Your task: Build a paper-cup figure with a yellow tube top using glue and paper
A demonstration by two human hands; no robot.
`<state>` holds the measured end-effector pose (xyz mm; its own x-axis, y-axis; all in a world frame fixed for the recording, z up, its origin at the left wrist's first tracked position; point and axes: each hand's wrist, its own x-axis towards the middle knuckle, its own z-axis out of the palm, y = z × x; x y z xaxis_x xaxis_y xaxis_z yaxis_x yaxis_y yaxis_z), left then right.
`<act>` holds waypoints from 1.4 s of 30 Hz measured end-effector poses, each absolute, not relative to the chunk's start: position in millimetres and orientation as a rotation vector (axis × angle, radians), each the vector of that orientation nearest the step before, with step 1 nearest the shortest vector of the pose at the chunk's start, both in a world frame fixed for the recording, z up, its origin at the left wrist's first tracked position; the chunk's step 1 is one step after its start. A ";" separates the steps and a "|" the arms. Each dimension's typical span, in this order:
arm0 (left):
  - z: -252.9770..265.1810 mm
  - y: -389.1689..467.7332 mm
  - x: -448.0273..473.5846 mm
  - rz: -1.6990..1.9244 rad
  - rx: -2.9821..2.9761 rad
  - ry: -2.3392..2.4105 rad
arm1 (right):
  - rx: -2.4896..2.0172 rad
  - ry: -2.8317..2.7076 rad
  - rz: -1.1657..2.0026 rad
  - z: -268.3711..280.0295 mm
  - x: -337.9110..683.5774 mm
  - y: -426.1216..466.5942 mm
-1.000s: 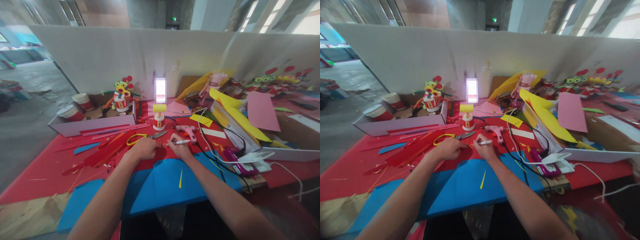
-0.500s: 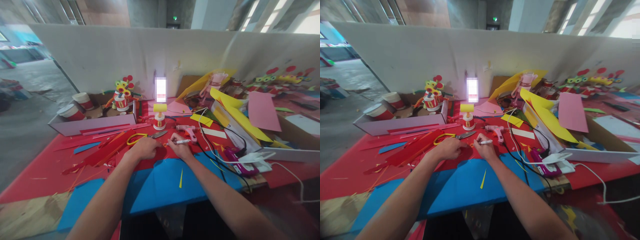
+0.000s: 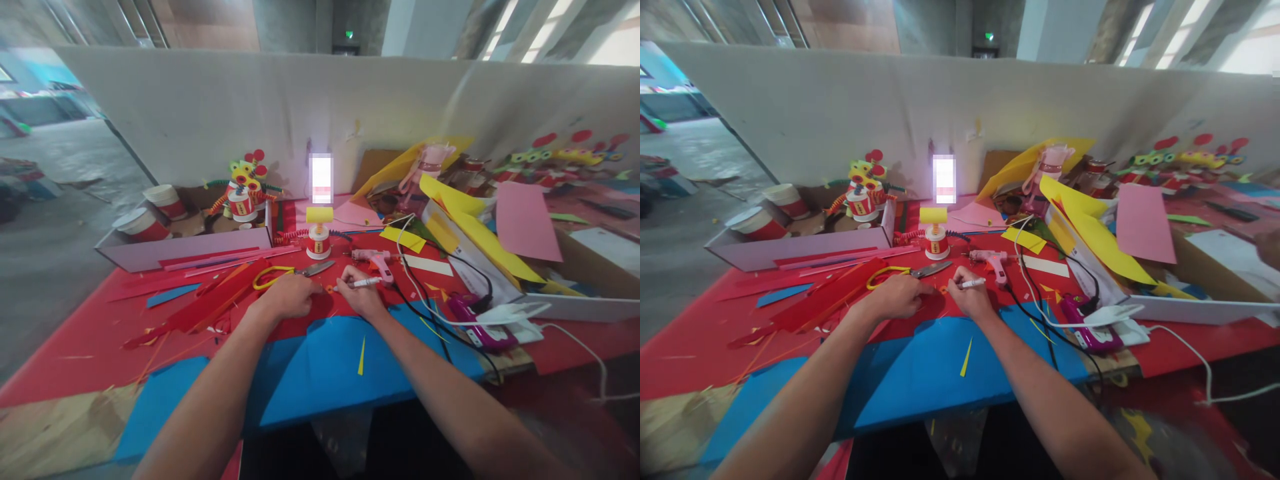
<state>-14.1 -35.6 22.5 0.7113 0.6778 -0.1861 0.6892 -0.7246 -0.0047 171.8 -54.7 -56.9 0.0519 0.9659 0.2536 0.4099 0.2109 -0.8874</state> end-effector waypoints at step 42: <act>20.3 -33.7 -13.7 -0.294 2.852 1.146 | -1.367 -1.522 0.754 -51.3 171.0 -56.2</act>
